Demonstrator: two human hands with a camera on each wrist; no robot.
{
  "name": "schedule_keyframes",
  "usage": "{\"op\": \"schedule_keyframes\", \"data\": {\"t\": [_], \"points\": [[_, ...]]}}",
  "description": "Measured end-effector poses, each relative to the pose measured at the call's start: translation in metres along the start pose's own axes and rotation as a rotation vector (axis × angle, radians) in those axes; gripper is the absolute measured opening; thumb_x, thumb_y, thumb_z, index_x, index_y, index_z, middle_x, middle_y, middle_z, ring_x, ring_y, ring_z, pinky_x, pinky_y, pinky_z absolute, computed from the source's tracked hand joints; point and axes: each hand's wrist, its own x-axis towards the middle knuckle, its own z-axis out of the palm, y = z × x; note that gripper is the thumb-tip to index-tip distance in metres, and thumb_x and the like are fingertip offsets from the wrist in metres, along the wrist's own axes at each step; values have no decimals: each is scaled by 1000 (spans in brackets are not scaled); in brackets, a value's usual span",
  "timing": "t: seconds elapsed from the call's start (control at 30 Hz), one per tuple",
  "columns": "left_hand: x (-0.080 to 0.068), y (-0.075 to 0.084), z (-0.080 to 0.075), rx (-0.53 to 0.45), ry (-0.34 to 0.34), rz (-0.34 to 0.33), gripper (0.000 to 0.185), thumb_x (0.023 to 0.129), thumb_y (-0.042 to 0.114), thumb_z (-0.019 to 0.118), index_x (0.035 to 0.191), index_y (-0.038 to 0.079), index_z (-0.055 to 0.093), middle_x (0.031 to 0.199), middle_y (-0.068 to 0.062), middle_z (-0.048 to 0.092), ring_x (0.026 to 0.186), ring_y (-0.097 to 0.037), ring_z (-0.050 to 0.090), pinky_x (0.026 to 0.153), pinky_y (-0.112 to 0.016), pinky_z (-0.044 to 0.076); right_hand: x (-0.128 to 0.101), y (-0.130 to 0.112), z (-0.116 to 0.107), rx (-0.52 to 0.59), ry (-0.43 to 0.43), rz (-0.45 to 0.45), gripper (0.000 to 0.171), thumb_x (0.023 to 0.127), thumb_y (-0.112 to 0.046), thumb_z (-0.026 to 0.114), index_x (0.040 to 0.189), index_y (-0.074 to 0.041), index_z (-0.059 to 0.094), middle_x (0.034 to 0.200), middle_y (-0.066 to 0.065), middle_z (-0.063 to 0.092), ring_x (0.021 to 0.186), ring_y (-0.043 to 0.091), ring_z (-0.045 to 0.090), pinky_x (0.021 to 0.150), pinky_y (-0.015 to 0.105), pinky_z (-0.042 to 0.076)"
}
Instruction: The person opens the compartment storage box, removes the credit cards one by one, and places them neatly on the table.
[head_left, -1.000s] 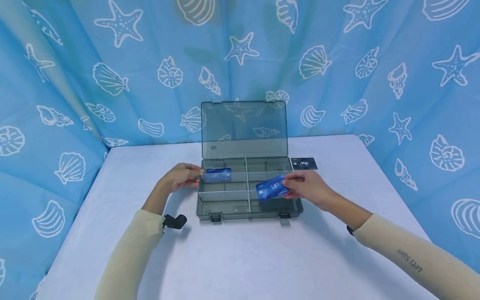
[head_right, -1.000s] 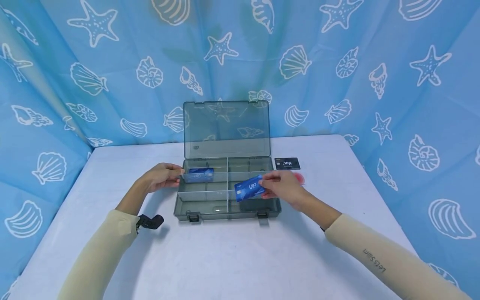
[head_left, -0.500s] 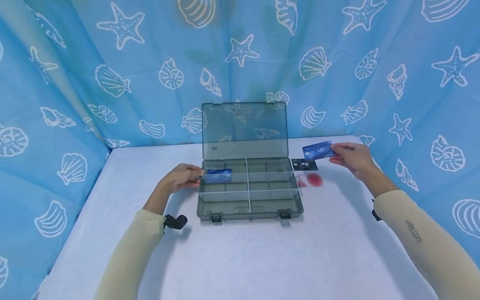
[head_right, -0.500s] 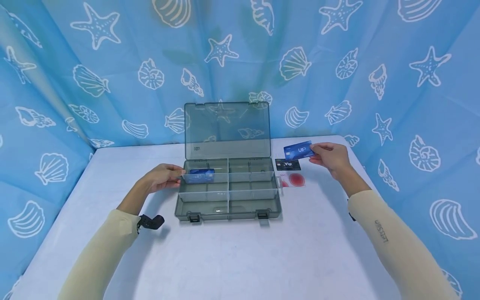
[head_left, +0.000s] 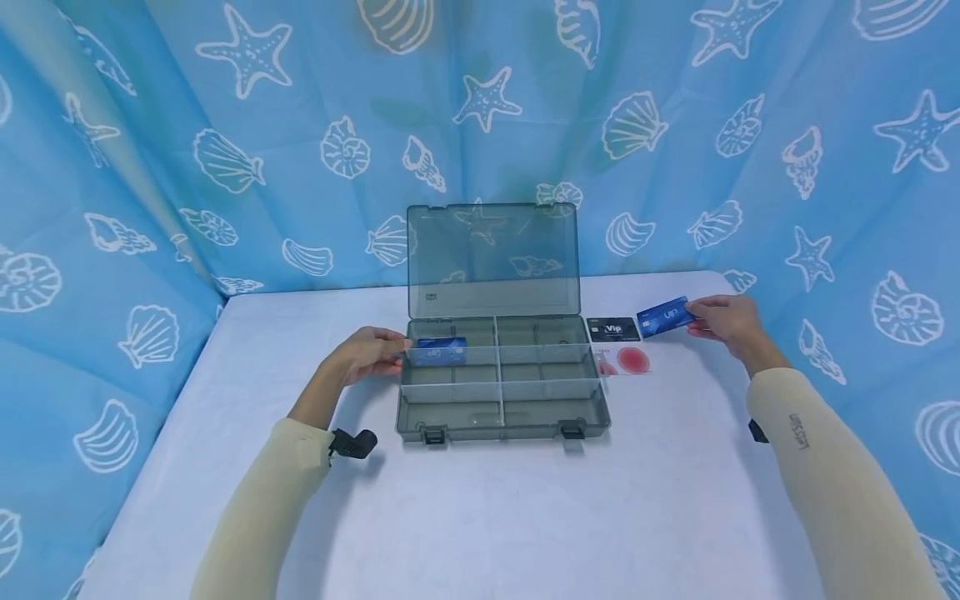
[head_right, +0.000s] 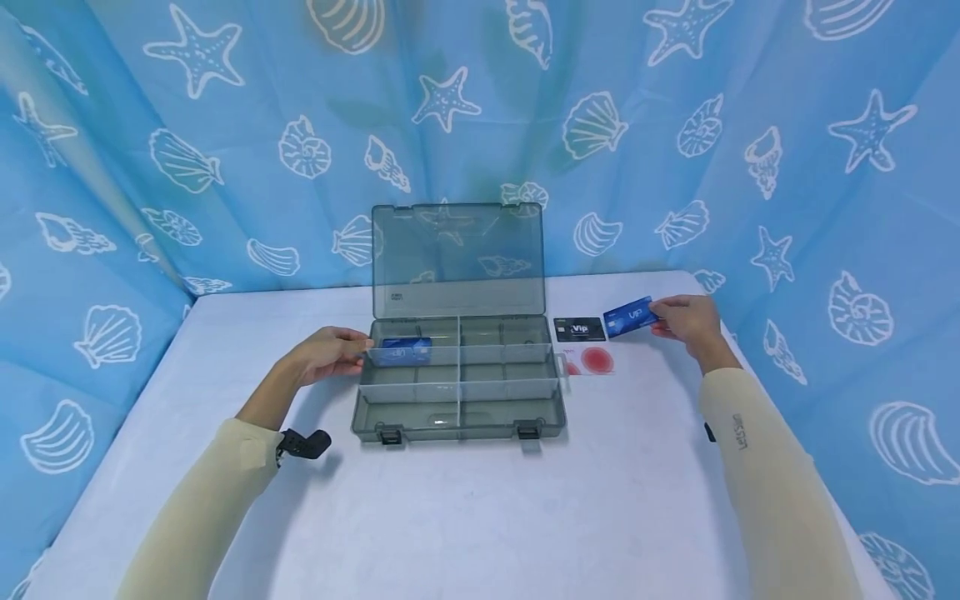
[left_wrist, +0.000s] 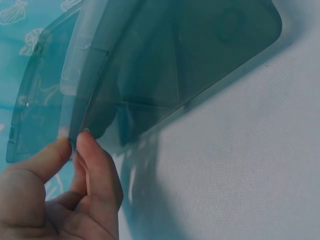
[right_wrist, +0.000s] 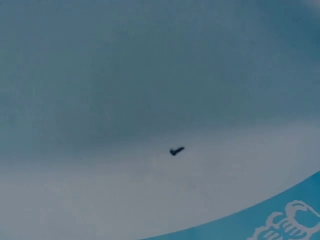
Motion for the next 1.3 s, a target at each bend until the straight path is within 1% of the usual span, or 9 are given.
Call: {"op": "schedule_keyframes", "data": {"t": [0.13, 0.4, 0.6, 0.83, 1.0, 1.1, 1.2, 1.23, 1.3], "points": [[-1, 1, 1, -1, 5, -5, 49, 96, 18, 63, 137, -1, 45, 105, -11, 57, 80, -15, 61, 73, -26, 58, 7, 7, 0, -2, 16, 37, 59, 100, -31, 56, 142, 7, 42, 124, 26, 54, 71, 7, 66, 83, 31, 56], [-1, 1, 2, -8, 2, -17, 50, 96, 19, 65, 138, -1, 45, 107, -12, 57, 81, -15, 62, 74, -27, 58, 15, 17, 1, -33, 22, 99, 60, 99, -33, 57, 143, 4, 42, 132, 26, 50, 77, 10, 65, 76, 26, 57], [-1, 2, 2, -12, -4, -19, 51, 96, 19, 64, 138, -1, 44, 106, -12, 57, 81, -15, 61, 75, -27, 58, 14, 18, 0, -22, 30, 100, 58, 100, -32, 56, 142, 4, 43, 129, 25, 52, 73, 8, 65, 69, 21, 57], [0, 1, 1, -28, -4, -31, 53, 95, 21, 66, 138, 0, 44, 107, -12, 57, 80, -15, 62, 75, -27, 58, 14, 19, 0, -32, 33, 111, 59, 100, -33, 55, 142, 6, 42, 128, 25, 52, 69, 6, 63, 69, 21, 57], [1, 0, 1, -24, -11, -22, 53, 95, 20, 66, 138, -1, 44, 108, -12, 56, 80, -15, 62, 74, -27, 58, 15, 20, -4, -56, 23, 112, 59, 100, -33, 53, 140, 9, 43, 127, 26, 52, 71, 9, 64, 67, 21, 57], [0, 0, 1, -18, -15, -22, 53, 95, 21, 66, 138, -1, 45, 108, -12, 56, 80, -15, 62, 75, -27, 58, 15, 20, -5, -112, 21, 102, 59, 101, -35, 52, 138, 10, 44, 126, 27, 54, 78, 15, 66, 71, 25, 57], [0, 1, 0, -21, -16, -27, 53, 95, 21, 67, 138, -1, 45, 106, -12, 57, 80, -15, 62, 75, -27, 58, 12, 20, -5, -158, 16, 74, 58, 101, -36, 50, 136, 11, 46, 127, 29, 55, 90, 27, 67, 80, 33, 58], [0, 1, 0, -23, -16, -27, 53, 95, 21, 67, 137, -1, 45, 106, -12, 57, 80, -15, 62, 75, -27, 58, 11, 19, -5, -171, 15, 64, 57, 102, -35, 49, 135, 11, 47, 127, 30, 55, 96, 31, 66, 83, 36, 57], [-1, 1, -1, -25, -18, -27, 52, 95, 20, 67, 138, -1, 45, 105, -12, 57, 80, -15, 62, 75, -27, 58, 8, 18, -5, -235, 21, 39, 56, 102, -37, 47, 133, 10, 50, 127, 29, 55, 104, 36, 61, 86, 42, 55]]}}
